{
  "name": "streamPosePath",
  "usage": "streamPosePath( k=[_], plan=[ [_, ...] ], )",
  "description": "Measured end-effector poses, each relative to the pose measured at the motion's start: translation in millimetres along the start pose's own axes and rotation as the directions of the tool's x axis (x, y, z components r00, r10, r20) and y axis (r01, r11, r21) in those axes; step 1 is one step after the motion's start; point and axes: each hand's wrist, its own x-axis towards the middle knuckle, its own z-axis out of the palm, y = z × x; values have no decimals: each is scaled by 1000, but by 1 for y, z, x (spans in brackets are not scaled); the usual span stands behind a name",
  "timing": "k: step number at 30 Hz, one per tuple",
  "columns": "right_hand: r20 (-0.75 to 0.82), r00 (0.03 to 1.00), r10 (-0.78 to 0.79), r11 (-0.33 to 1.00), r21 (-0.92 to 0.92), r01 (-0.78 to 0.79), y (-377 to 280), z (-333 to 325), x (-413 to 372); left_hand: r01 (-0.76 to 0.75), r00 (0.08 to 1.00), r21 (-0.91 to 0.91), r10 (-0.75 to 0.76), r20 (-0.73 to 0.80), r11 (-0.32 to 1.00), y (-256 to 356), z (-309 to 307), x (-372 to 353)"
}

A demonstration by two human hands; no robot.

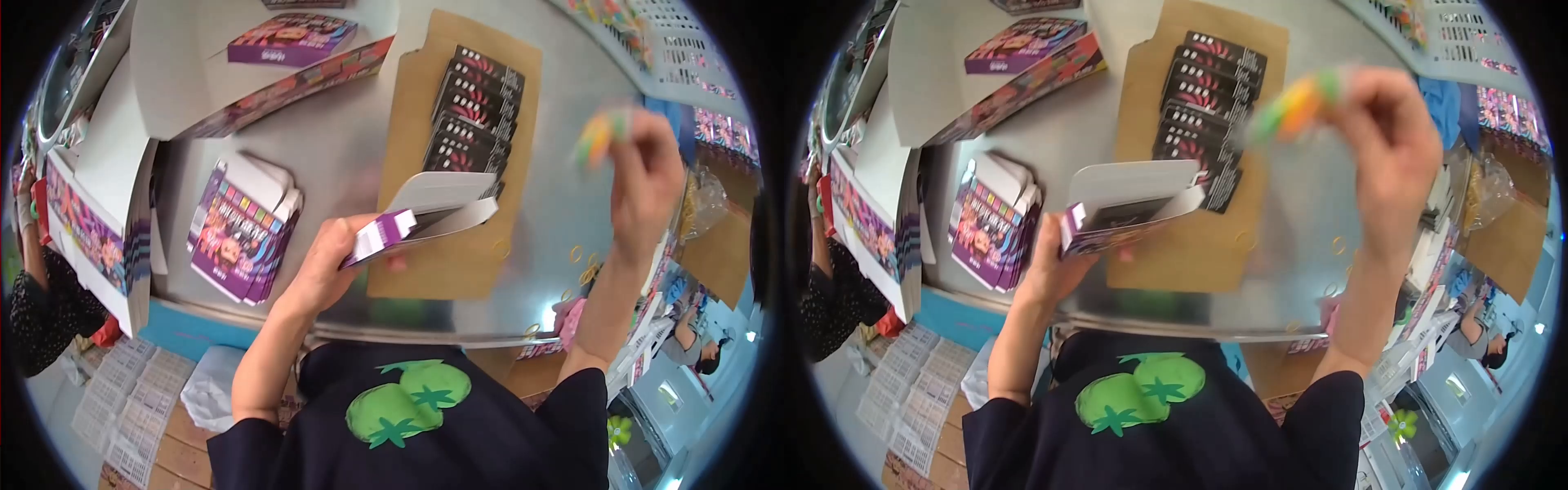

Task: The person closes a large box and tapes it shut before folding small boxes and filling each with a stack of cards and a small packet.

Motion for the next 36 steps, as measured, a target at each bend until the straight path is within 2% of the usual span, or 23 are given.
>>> streamPosePath(
  k=[2, 3, 5, 10, 11, 12, 13, 14, 16, 18, 19, 21, 22, 24, 26, 27, 28, 29, 30, 32, 33, 34, 36],
  plan=[
    [186, 955, -231, 950, -168, 263, -25, 29, -27, 24, 994, 57, -29, 101, 998, 2, -1, -2],
    [180, 957, -226, 953, -164, 256, -27, 37, -33, 32, 987, 79, -44, 153, 996, 1, 1, -4],
    [379, 846, -374, 812, -307, 497, -27, 51, -46, 37, 990, 84, -48, 132, 996, 3, 9, -10],
    [474, 795, -378, 733, -371, 570, -47, 74, -64, -15, 994, 101, 4, 108, 995, 5, 4, -28],
    [305, 940, -154, 948, -224, 228, -47, 80, -69, -40, 992, 107, 27, 123, 993, 3, 1, -32],
    [185, 973, 136, 991, -5, -137, -45, 86, -74, -42, 993, 111, 29, 117, 993, 1, -2, -34],
    [138, 889, 437, 855, 244, -458, -43, 90, -79, -73, 992, 135, 57, 115, 988, -3, -3, -36],
    [141, 889, 435, 854, 247, -457, -42, 92, -85, -103, 990, 159, 85, 114, 982, -6, -4, -36],
    [188, 885, 425, 895, 62, -443, -40, 96, -97, -132, 988, 183, 114, 108, 974, -8, -5, -38],
    [220, 871, 439, 895, -25, -445, -39, 102, -109, -285, 936, 518, 351, -31, 807, -5, -3, -44],
    [190, 917, 349, 934, -145, -326, -38, 105, -112, -320, 877, 670, 477, -58, 670, -3, -1, -46],
    [168, 975, 145, 919, -389, -70, -38, 109, -115, -333, 861, 679, 504, -64, 655, -1, 8, -48],
    [171, 974, 145, 918, -390, -69, -37, 108, -114, -349, 841, 688, 536, -69, 636, 1, 13, -49],
    [230, 971, 67, 941, -337, 15, -33, 105, -111, -363, 822, 697, 565, -72, 618, 6, 18, -51],
    [258, 966, 30, 950, -308, 52, -34, 103, -111, -336, 875, 596, 476, -90, 729, 10, 21, -51],
    [189, 963, 190, 980, -86, -177, -39, 101, -109, -316, 898, 541, 430, -94, 780, 12, 22, -51],
    [159, 920, 357, 912, 154, -381, -44, 100, -107, -314, 898, 541, 429, -97, 780, 14, 22, -50],
    [173, 840, 515, 749, 385, -539, -46, 99, -106, -345, 881, 609, 470, -53, 714, 17, 21, -48],
    [176, 836, 520, 744, 387, -544, -46, 97, -106, -371, 864, 671, 504, -4, 642, 19, 20, -48],
    [240, 884, 402, 913, -28, -407, -42, 89, -103, -396, 846, 726, 531, 50, 562, 24, 23, -47],
    [292, 891, 349, 929, -232, -288, -40, 87, -103, -421, 832, 755, 546, 99, 503, 27, 26, -46],
    [291, 890, 351, 928, -231, -291, -39, 88, -103, -444, 817, 779, 557, 149, 443, 30, 29, -44],
    [333, 943, 26, 910, -398, 116, -36, 91, -106, -465, 804, 799, 560, 201, 382, 34, 29, -44]
  ],
)
